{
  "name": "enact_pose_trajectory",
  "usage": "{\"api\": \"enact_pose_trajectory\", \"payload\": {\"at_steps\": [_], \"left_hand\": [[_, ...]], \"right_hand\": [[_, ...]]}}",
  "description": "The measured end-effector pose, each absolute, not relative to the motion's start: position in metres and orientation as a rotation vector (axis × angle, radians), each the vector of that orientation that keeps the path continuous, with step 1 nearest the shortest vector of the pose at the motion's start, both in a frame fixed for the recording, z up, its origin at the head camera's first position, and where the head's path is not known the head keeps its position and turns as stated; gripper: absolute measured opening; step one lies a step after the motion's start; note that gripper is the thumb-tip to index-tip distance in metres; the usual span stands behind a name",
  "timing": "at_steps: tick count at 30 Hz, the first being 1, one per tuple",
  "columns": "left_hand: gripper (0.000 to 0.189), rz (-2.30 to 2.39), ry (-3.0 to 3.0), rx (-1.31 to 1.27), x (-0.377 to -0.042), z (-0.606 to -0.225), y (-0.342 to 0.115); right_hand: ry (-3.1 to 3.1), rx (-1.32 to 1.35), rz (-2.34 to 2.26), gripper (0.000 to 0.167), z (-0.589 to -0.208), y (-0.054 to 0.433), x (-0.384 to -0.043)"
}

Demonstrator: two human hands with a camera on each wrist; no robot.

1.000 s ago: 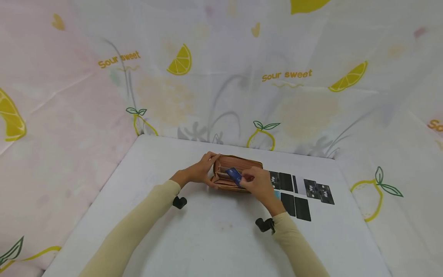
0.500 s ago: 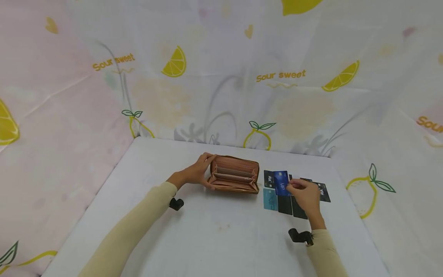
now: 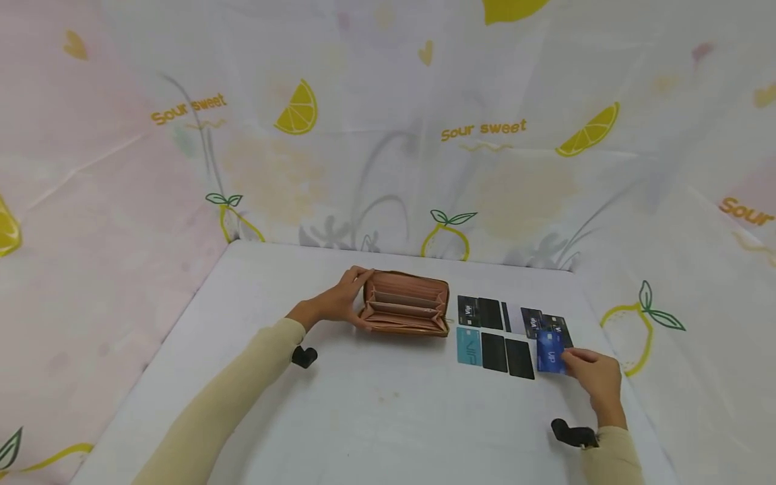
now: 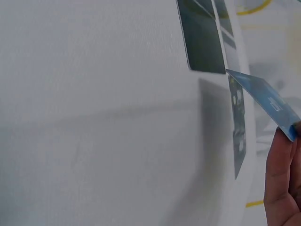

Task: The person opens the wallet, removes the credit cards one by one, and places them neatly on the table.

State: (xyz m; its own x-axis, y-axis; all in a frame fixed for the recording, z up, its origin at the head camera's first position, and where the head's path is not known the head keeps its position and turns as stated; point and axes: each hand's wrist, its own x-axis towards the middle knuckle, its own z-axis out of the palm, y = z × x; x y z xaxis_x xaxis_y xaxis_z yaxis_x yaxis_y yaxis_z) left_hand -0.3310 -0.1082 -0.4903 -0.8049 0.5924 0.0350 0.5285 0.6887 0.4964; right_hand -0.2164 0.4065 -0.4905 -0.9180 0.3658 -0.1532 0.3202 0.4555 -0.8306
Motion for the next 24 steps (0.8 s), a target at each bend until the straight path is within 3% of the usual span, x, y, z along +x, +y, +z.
{"api": "enact_pose_trajectory", "payload": {"at_steps": [12,17,24], "left_hand": [[0.132,0.794,2.755,0.948,-0.333,-0.495,-0.108],[0.133,0.783,2.754,0.928,-0.333,-0.492,-0.108],[0.133,0.758,2.756,0.927,-0.335,-0.492,-0.108]], "right_hand": [[-2.897,-0.75,1.221,0.043,-0.508,0.417,-0.22],[-2.987,-0.647,1.033,0.046,-0.505,0.412,-0.222],[-3.109,-0.471,0.764,0.029,-0.489,0.393,-0.227]]}}
